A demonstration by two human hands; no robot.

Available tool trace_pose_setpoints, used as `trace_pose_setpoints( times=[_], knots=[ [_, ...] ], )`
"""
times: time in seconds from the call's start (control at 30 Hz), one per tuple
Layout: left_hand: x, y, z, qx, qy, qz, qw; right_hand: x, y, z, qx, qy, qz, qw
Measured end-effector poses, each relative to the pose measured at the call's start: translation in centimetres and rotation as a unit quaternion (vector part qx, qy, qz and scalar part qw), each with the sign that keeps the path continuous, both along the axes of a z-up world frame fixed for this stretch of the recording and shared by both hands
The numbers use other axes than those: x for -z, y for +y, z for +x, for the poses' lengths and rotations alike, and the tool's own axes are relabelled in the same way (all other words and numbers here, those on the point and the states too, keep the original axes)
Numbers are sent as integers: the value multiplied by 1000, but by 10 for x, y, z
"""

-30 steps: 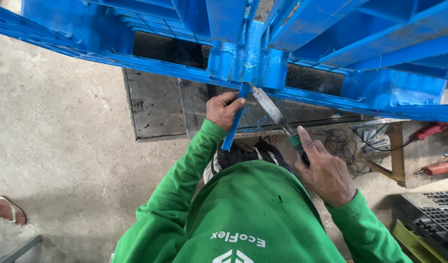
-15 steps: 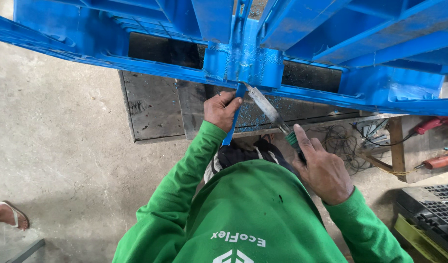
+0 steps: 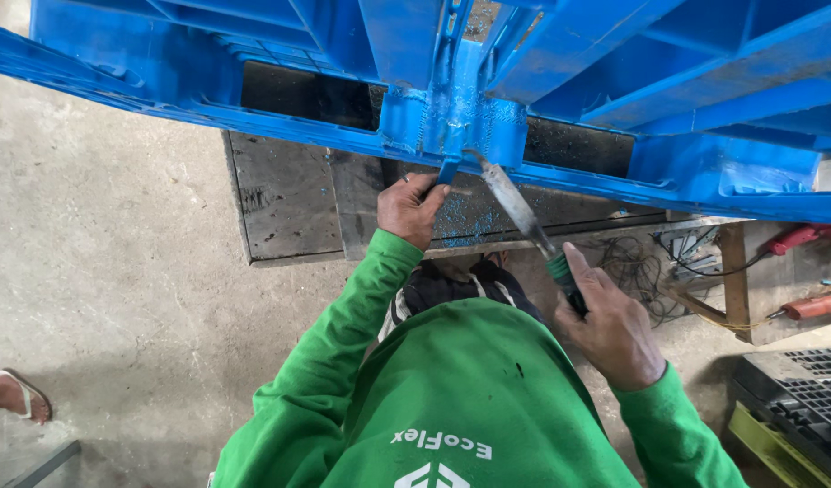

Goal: The person uses a chisel to scrape and remove excess plastic from a joint on a blue plastic pallet. They then use a red heat gun to apply heat to the same area, likely to smooth or fuse the plastic.

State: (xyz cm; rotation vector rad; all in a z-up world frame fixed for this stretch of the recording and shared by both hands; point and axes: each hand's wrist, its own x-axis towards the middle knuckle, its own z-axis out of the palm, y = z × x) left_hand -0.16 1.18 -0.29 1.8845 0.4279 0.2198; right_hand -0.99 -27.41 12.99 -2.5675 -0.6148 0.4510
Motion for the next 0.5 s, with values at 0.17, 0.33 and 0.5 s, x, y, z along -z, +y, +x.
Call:
trace_pose_setpoints(
  times=[0.17,0.33,0.5],
  knots=[
    [-5,3,1,2,8,46,999,5,10,-3,2,0,-24,1000],
    [-10,-1,-3,-9,4,116,993,7,11,-4,-1,9,-53,999],
    [-15,-6,-7,-4,-6,156,988,7,11,-2,-1,15,-58,998]
  ],
)
